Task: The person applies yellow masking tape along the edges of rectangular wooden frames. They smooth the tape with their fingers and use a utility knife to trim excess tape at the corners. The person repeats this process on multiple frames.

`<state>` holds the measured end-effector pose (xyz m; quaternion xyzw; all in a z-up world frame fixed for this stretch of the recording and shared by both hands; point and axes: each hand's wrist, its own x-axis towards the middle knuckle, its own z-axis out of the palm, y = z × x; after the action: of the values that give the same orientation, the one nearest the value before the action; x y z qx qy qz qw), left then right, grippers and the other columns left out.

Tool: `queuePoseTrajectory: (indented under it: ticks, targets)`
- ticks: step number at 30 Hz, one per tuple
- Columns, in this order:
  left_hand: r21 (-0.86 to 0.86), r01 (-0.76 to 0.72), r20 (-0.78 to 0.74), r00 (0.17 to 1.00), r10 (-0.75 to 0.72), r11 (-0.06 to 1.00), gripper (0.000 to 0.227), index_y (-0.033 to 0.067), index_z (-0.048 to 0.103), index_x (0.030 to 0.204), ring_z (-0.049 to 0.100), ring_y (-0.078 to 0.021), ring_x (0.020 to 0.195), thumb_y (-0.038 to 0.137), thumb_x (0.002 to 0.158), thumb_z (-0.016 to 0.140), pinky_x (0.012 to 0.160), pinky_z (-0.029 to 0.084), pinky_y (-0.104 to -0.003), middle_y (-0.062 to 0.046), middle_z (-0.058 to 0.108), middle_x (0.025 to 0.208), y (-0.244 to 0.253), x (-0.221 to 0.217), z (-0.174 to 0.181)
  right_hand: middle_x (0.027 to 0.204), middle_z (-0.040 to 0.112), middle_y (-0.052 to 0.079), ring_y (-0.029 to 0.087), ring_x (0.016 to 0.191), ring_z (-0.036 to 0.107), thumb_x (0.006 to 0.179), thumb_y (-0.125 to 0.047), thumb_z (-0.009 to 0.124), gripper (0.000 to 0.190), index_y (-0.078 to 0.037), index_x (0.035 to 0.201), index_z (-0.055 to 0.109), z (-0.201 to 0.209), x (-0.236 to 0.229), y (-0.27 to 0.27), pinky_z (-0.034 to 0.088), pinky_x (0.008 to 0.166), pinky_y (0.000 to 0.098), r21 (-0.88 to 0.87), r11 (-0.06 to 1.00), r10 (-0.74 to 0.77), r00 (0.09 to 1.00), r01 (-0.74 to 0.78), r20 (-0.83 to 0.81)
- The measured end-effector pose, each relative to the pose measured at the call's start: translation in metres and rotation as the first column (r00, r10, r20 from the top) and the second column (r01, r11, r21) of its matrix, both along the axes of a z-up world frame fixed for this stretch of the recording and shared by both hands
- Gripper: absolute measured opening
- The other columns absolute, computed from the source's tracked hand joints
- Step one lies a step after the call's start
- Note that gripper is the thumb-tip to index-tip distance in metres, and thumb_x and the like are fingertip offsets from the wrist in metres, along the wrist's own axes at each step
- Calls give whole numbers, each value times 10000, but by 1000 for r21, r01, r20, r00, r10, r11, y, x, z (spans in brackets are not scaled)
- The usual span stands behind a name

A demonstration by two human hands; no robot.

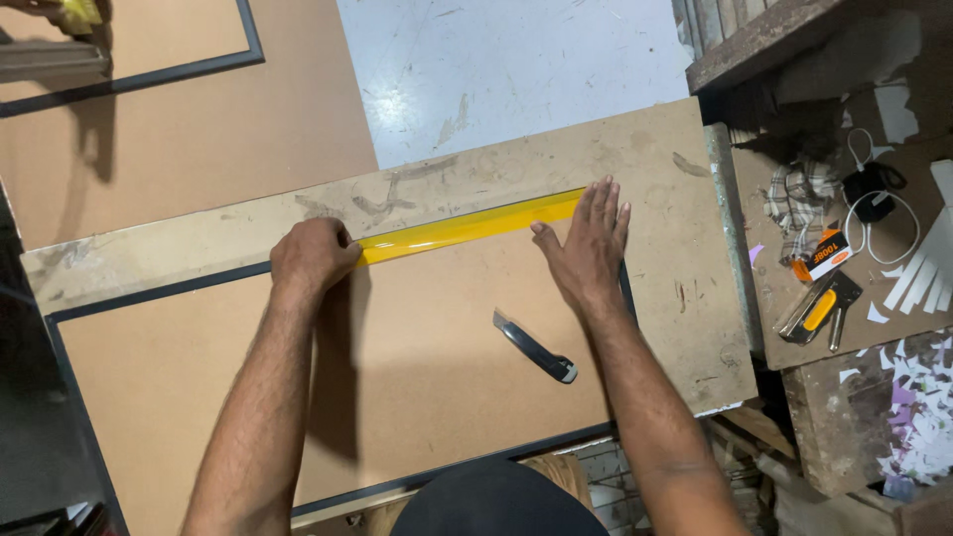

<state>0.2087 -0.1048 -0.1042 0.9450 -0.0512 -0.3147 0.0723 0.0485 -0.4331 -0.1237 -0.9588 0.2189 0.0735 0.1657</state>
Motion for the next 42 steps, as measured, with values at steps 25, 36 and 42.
queuePoseTrajectory:
  ticks: [25,36,42]
  targets:
    - [-685,304,-1,908,-419,662,517,99,659,1377,675,-154,934,362,945,767,761,576,-334,-143,721,1224,320,81,19,1657,100,446,533,1581,36,632,-653,854,1436,207,1582,207,-50,16,58,96,1301,528,-21,994,106,994,-106,-13]
    - [-440,-151,-432,900,-61,885,411,95,756,1079,611,-107,599,454,879,738,527,522,-311,-26,693,749,445,74,-11,1547,274,514,520,1587,192,577,-733,799,1344,252,1398,399,-77,14,20,189,1353,457,-82,991,88,985,-101,-150]
    - [-447,-148,-432,899,-68,882,406,96,746,1052,619,-115,585,474,917,678,509,538,-313,-50,671,720,448,88,-23,1578,198,520,548,1545,114,525,-722,903,1560,284,1515,237,-85,25,20,196,1237,505,-228,964,77,967,-134,-241]
